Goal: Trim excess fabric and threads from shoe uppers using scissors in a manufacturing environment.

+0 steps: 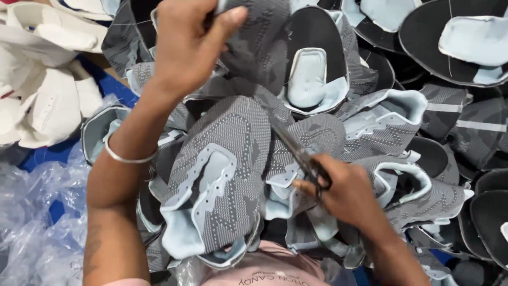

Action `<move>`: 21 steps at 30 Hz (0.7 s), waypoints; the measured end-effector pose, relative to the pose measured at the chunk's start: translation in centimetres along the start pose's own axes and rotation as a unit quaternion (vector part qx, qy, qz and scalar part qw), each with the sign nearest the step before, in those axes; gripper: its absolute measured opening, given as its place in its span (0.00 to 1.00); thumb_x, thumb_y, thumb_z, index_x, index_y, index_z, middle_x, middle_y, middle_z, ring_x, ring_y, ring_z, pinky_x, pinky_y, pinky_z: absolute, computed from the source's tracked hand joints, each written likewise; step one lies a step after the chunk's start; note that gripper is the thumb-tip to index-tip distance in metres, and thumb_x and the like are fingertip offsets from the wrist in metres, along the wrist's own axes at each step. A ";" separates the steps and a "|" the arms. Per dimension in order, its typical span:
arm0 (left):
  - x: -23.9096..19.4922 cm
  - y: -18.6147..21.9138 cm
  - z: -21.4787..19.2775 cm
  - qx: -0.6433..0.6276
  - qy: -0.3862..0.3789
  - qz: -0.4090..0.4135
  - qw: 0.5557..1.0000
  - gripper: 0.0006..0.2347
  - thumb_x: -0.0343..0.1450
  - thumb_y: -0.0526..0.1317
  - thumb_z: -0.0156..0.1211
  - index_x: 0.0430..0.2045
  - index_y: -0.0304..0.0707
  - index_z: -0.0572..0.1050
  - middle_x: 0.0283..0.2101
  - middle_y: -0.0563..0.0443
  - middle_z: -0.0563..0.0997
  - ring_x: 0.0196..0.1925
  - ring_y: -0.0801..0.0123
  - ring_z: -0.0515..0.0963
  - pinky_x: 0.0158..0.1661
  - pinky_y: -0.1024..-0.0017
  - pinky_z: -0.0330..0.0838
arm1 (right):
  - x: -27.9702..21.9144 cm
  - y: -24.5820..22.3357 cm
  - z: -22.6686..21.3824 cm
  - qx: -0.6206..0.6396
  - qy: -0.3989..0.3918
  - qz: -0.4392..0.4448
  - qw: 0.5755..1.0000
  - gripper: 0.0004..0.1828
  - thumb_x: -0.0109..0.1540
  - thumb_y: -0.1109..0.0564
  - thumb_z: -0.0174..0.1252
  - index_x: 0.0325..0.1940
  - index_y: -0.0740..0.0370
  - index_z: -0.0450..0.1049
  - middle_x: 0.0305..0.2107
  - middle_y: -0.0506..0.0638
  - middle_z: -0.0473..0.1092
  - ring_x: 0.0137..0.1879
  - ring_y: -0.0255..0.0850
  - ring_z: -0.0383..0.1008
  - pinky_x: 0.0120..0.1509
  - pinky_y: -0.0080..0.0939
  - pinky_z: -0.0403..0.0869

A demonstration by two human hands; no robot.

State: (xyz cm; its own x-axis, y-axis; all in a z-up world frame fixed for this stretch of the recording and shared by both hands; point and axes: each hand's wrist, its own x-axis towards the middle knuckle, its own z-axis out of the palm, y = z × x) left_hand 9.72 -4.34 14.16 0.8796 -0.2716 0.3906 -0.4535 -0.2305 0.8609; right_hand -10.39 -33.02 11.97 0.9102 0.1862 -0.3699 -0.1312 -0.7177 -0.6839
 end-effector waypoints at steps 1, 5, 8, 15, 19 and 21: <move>0.5 0.1 0.3 0.105 -0.006 0.050 0.993 0.14 0.81 0.40 0.65 0.29 0.30 0.71 0.24 0.49 0.70 0.25 0.71 0.69 0.31 0.69 0.61 | 0.8 0.2 -0.5 -0.082 0.054 -0.056 0.994 0.26 0.52 0.39 0.71 0.43 0.59 0.76 0.19 0.54 0.71 0.23 0.48 0.72 0.29 0.46 0.68; 1.7 -0.2 1.7 0.209 -0.007 0.151 0.966 0.17 0.79 0.39 0.69 0.26 0.28 0.68 0.23 0.44 0.67 0.24 0.60 0.68 0.30 0.64 0.61 | 2.3 -0.3 -2.3 -0.217 0.124 -0.096 0.964 0.28 0.52 0.35 0.69 0.41 0.59 0.75 0.30 0.56 0.76 0.36 0.58 0.78 0.38 0.55 0.74; 2.0 -1.0 2.1 0.190 0.000 0.158 0.969 0.14 0.78 0.37 0.67 0.27 0.29 0.69 0.23 0.45 0.68 0.24 0.60 0.69 0.29 0.64 0.62 | 3.2 -0.8 -3.0 -0.255 0.086 -0.031 0.963 0.29 0.51 0.35 0.69 0.43 0.59 0.76 0.31 0.57 0.77 0.37 0.59 0.78 0.39 0.58 0.73; 1.9 0.3 4.1 0.196 -0.010 0.227 0.954 0.15 0.78 0.40 0.67 0.27 0.30 0.67 0.26 0.42 0.69 0.28 0.53 0.72 0.34 0.60 0.64 | 8.1 -1.4 -1.4 -0.238 0.015 -0.017 0.971 0.26 0.58 0.35 0.65 0.42 0.59 0.75 0.30 0.60 0.76 0.39 0.61 0.77 0.41 0.59 0.72; 2.6 -0.6 2.6 0.106 0.027 0.064 0.992 0.08 0.76 0.40 0.60 0.30 0.36 0.74 0.24 0.47 0.75 0.28 0.57 0.78 0.32 0.60 0.70 | 8.6 -0.4 -0.8 -0.199 0.010 -0.078 0.977 0.21 0.60 0.40 0.62 0.46 0.58 0.75 0.27 0.61 0.76 0.35 0.61 0.77 0.41 0.59 0.73; 2.4 -3.9 0.2 -0.007 0.049 -0.118 0.992 0.06 0.73 0.40 0.54 0.32 0.42 0.79 0.23 0.52 0.78 0.26 0.63 0.81 0.30 0.63 0.73 | 7.8 -0.2 -1.0 -0.181 0.013 -0.068 0.981 0.22 0.59 0.40 0.62 0.46 0.58 0.75 0.26 0.61 0.76 0.34 0.60 0.78 0.39 0.59 0.73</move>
State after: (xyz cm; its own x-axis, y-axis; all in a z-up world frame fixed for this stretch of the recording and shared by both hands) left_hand 13.55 -4.29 11.64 0.9712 -0.1185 0.2068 -0.2315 -0.2629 0.9366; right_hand -2.89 -32.09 9.91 0.9202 0.2831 -0.2703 0.1367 -0.8794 -0.4559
